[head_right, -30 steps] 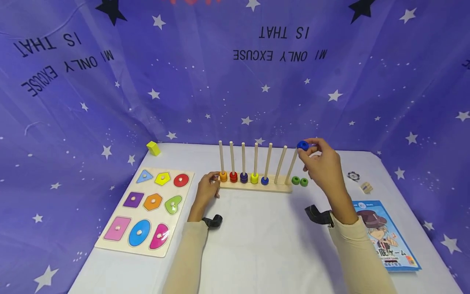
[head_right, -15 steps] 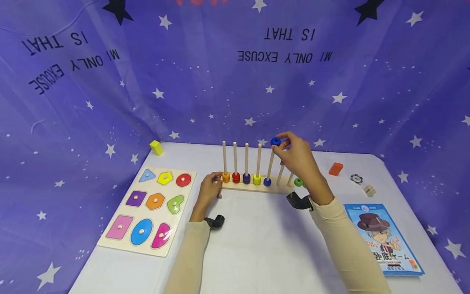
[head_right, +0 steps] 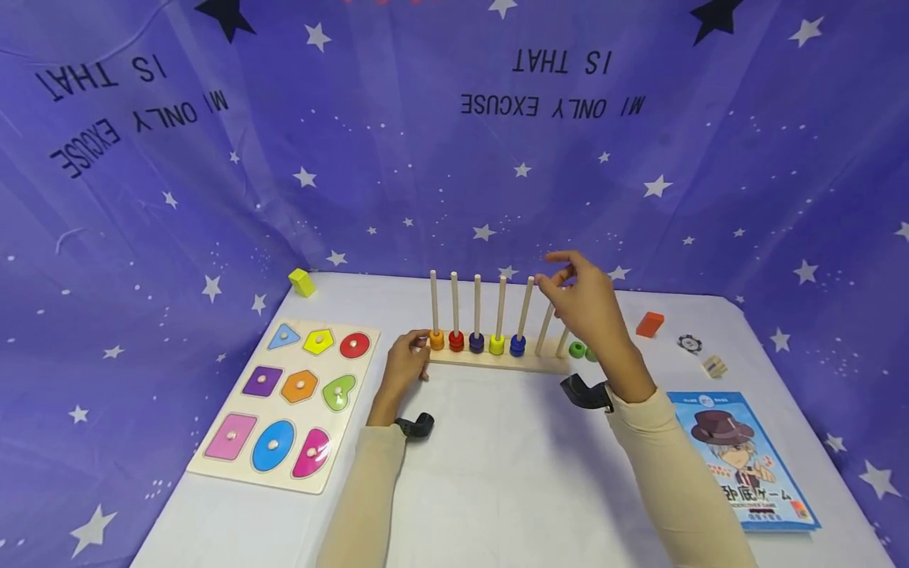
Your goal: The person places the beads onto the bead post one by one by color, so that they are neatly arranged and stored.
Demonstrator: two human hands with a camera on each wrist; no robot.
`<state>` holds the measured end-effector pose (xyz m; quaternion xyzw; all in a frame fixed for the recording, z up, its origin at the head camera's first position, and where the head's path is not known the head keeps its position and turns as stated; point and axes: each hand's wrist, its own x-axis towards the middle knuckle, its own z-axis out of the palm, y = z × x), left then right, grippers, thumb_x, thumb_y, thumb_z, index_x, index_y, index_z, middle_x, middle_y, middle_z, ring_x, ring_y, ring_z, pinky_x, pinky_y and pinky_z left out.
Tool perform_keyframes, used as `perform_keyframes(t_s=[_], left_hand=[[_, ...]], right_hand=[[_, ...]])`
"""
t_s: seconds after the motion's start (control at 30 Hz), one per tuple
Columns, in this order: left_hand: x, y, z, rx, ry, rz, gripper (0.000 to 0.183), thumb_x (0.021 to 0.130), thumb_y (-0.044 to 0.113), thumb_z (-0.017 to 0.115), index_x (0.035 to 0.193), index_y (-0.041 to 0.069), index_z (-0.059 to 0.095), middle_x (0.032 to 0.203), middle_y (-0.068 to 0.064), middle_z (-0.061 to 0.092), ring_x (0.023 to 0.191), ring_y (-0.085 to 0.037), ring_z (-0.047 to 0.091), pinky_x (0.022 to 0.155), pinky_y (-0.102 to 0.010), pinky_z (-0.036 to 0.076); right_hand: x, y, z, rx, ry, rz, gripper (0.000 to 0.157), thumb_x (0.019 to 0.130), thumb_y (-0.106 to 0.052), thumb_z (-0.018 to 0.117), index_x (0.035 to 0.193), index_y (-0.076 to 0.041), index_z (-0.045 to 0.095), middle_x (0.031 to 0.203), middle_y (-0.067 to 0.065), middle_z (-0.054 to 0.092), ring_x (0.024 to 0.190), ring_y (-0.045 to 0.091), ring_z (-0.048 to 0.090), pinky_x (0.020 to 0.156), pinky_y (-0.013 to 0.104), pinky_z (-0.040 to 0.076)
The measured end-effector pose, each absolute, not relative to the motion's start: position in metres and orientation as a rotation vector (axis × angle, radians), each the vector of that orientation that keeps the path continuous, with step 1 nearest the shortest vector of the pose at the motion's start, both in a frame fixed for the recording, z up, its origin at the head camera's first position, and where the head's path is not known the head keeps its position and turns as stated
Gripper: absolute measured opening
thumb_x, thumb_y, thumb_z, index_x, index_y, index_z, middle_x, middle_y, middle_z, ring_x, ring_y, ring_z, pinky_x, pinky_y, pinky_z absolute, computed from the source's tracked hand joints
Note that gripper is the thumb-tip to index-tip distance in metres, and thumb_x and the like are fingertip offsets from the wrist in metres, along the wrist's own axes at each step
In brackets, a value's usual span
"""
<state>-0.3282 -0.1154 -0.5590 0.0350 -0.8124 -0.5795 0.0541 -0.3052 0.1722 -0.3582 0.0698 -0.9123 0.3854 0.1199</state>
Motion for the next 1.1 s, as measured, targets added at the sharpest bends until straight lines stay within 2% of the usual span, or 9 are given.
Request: perform_keyframes(t_s=[0.13,0.23,0.43,0.53,0.63,0.8,1.1], left_hand=[[-0.329,-0.115,-0.559,0.094,-2.461,-1.75,0.034,0.086,0.0,0.058,0.119,0.007,0.064,0.097,-0.011,0.051,0.04,-0.011,0.05,0.036,-0.028,0.053],[-0.33,-0.115,-0.559,0.092,-2.463,-1.734,0.035,0.086,-0.001,0.058,0.119,0.008,0.065,0.096,-0.011,0.051,0.04,-0.01,0.05,0.036,-0.028,0.053],[-0.33,-0.115,-0.56,0.109,-2.472,-1.726,0.034,0.086,0.0,0.058,0.118,0.008,0.065,0.097,-0.011,0.051,0.042,-0.011,0.049,0.036,-0.028,0.053],[-0.33,-0.114,-0.561,0.111,-2.476,-1.729,0.033,0.087,0.001,0.058,0.119,0.008,0.064,0.097,-0.011,0.051,0.042,-0.011,0.049,0.036,-0.027,0.053],[-0.329,-0.114,-0.563,0.112,-2.481,-1.722,0.032,0.088,0.002,0.058,0.119,0.007,0.064,0.097,-0.011,0.051,0.04,-0.011,0.05,0.035,-0.026,0.052],[-0.327,-0.113,-0.565,0.113,-2.474,-1.719,0.032,0.087,0.001,0.058,0.118,0.007,0.065,0.097,-0.011,0.052,0.038,-0.01,0.05,0.034,-0.027,0.052],[-0.33,-0.113,-0.562,0.099,-2.485,-1.707,0.032,0.088,0.001,0.058,0.118,0.007,0.064,0.097,-0.011,0.052,0.039,-0.01,0.049,0.034,-0.026,0.051]], right_hand=[[-0.3,0.197,-0.37,0.094,-2.495,1.169,0.038,0.094,-0.038,0.057,0.124,-0.014,0.059,0.085,0.006,0.059,0.052,0.018,0.057,0.04,0.026,0.046],[-0.302,0.222,-0.398,-0.057,-2.448,1.195,0.037,0.095,-0.036,0.053,0.124,-0.014,0.058,0.084,0.006,0.059,0.047,0.014,0.055,0.038,0.023,0.045],[-0.309,0.267,-0.483,-0.254,-2.682,1.227,0.043,0.096,-0.026,0.052,0.134,-0.006,0.048,0.092,0.017,0.061,0.053,0.014,0.056,0.041,0.025,0.049],[-0.311,0.278,-0.518,-0.24,-2.825,1.256,0.048,0.096,-0.022,0.051,0.139,-0.003,0.041,0.088,0.02,0.06,0.055,0.017,0.055,0.043,0.027,0.05],[-0.313,0.281,-0.538,-0.187,-2.903,1.281,0.051,0.095,-0.02,0.052,0.14,-0.003,0.038,0.078,0.017,0.059,0.054,0.018,0.053,0.042,0.028,0.049],[-0.313,0.28,-0.553,-0.151,-2.96,1.221,0.046,0.094,-0.02,0.056,0.135,-0.002,0.044,0.073,0.008,0.055,0.054,0.018,0.052,0.042,0.028,0.049],[-0.297,0.277,-0.548,-0.239,-2.902,1.161,0.046,0.093,-0.026,0.059,0.128,0.001,0.049,0.079,0.011,0.057,0.059,0.019,0.056,0.042,0.027,0.048]])
